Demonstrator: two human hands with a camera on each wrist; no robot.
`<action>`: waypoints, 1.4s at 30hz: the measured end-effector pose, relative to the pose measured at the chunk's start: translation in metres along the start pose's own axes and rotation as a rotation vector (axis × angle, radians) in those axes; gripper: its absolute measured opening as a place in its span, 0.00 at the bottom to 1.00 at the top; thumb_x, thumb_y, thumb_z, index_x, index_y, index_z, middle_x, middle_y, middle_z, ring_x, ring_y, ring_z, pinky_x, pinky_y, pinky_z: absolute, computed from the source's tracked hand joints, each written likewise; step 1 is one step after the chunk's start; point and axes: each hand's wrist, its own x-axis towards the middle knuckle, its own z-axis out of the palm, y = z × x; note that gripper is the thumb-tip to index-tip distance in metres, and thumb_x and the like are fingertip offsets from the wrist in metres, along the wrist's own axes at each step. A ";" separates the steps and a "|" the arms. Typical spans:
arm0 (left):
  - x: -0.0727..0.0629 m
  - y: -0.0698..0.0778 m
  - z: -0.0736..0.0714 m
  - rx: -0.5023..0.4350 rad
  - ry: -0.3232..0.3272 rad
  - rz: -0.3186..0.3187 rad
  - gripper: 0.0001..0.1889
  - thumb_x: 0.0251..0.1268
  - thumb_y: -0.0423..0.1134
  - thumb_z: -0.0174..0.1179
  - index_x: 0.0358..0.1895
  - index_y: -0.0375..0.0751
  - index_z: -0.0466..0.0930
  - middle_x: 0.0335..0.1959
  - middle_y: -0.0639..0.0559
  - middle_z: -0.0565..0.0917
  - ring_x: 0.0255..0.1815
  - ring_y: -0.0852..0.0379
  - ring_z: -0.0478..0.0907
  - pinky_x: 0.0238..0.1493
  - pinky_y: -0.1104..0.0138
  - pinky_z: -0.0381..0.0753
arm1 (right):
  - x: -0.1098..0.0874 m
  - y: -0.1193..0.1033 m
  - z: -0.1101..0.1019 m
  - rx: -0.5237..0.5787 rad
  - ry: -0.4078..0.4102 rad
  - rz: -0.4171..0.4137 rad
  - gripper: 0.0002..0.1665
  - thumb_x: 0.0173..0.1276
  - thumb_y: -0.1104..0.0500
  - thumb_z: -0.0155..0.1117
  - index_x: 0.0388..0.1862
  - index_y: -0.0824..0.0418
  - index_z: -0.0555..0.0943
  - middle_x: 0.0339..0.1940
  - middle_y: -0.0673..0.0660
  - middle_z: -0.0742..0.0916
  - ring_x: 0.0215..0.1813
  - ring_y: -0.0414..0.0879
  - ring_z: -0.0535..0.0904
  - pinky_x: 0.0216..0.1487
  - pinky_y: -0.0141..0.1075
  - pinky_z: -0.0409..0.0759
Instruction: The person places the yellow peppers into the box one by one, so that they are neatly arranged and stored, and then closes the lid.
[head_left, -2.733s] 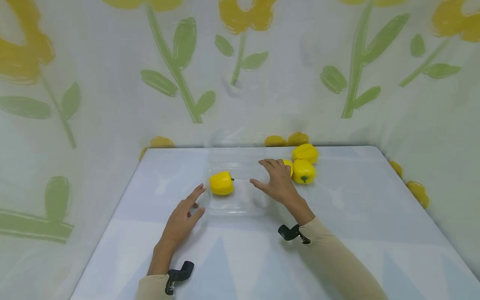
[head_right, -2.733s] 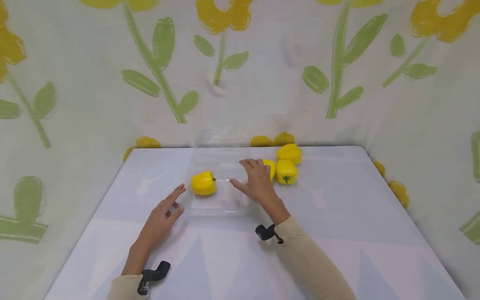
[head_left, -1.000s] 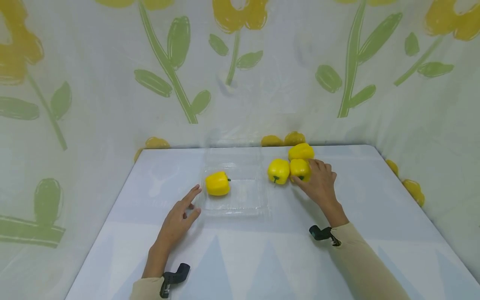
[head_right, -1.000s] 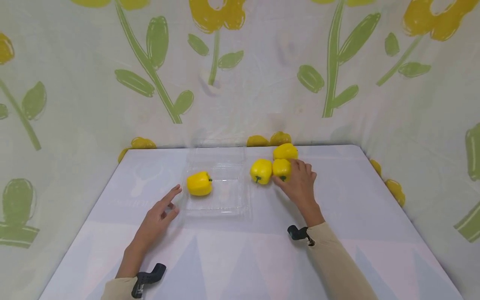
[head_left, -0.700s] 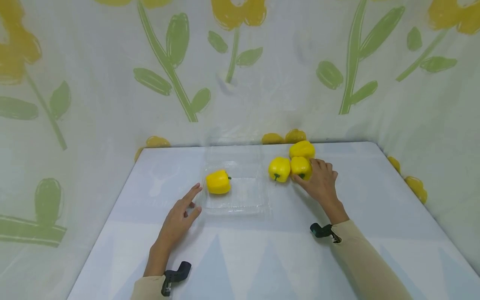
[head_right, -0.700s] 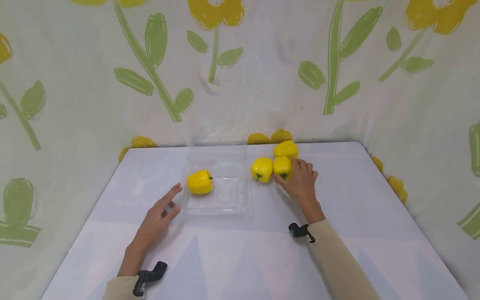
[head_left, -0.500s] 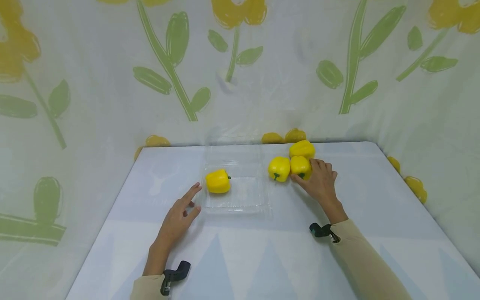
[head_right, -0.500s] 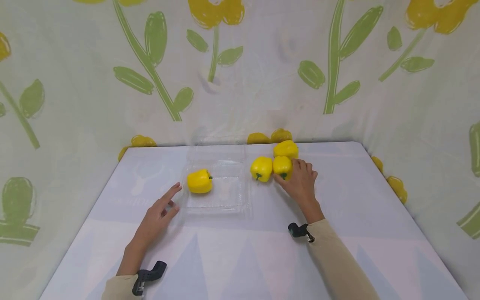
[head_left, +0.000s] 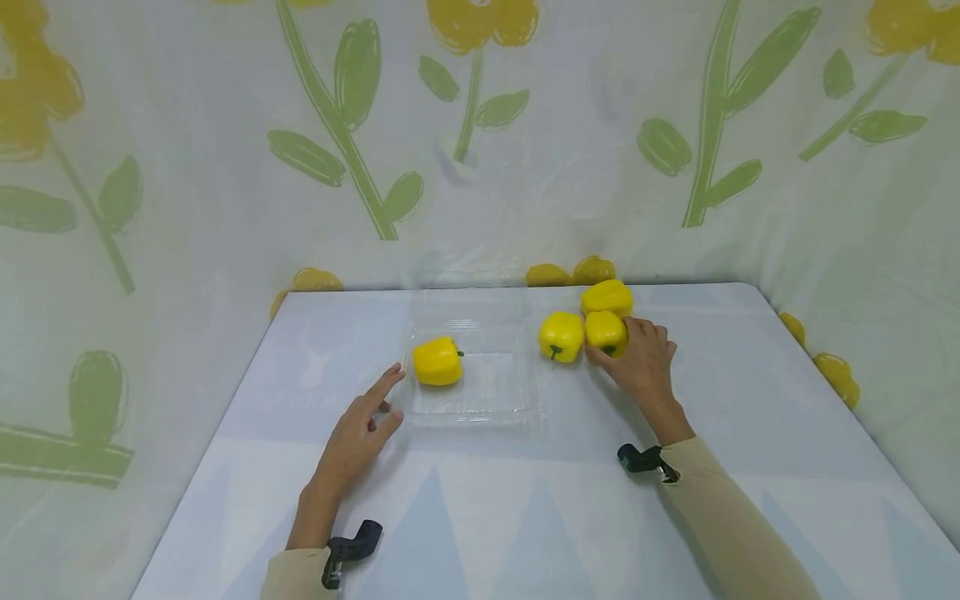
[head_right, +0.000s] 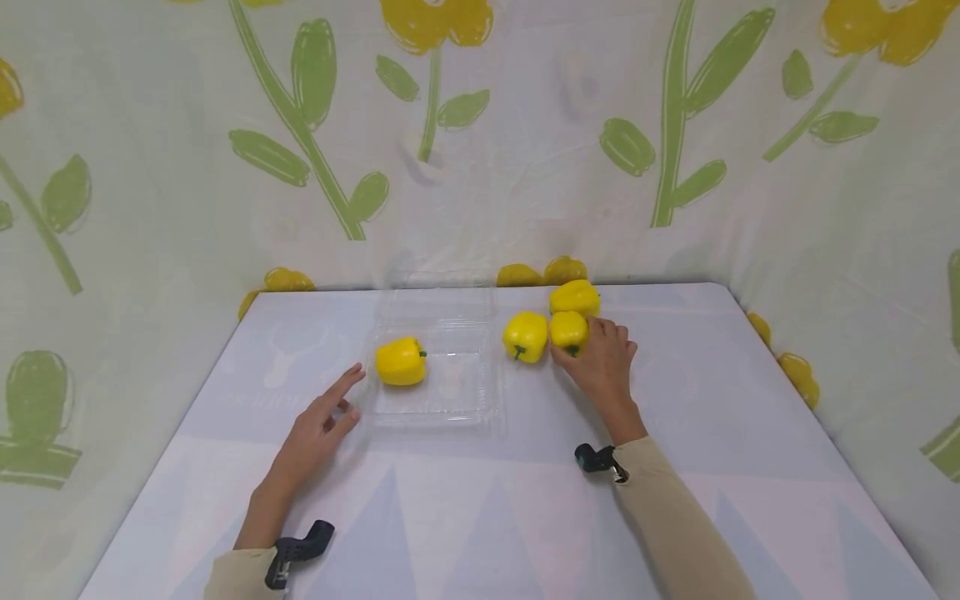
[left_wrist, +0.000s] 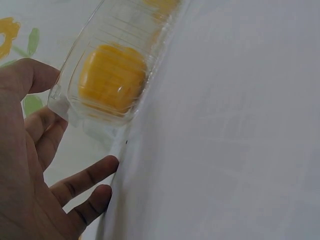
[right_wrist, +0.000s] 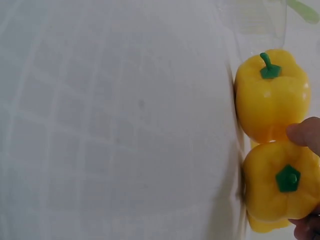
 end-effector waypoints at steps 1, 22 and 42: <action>0.000 0.000 0.000 0.002 0.001 -0.003 0.33 0.75 0.44 0.56 0.79 0.63 0.58 0.78 0.69 0.56 0.47 0.57 0.71 0.41 0.59 0.72 | 0.000 -0.001 -0.001 0.000 0.000 0.000 0.50 0.59 0.39 0.72 0.67 0.73 0.69 0.62 0.72 0.75 0.59 0.66 0.65 0.53 0.61 0.59; 0.001 -0.002 0.000 -0.003 0.018 0.019 0.32 0.75 0.46 0.56 0.78 0.63 0.58 0.78 0.69 0.58 0.49 0.57 0.72 0.41 0.60 0.72 | -0.010 0.004 -0.035 0.077 -0.060 -0.006 0.49 0.63 0.44 0.72 0.71 0.73 0.66 0.68 0.73 0.74 0.61 0.68 0.64 0.55 0.61 0.53; 0.000 0.000 0.001 -0.004 0.020 0.010 0.32 0.74 0.45 0.56 0.78 0.61 0.59 0.78 0.68 0.58 0.47 0.55 0.72 0.41 0.59 0.72 | -0.021 -0.002 -0.059 0.214 -0.083 -0.030 0.48 0.61 0.45 0.73 0.74 0.67 0.66 0.66 0.71 0.75 0.63 0.65 0.61 0.53 0.59 0.57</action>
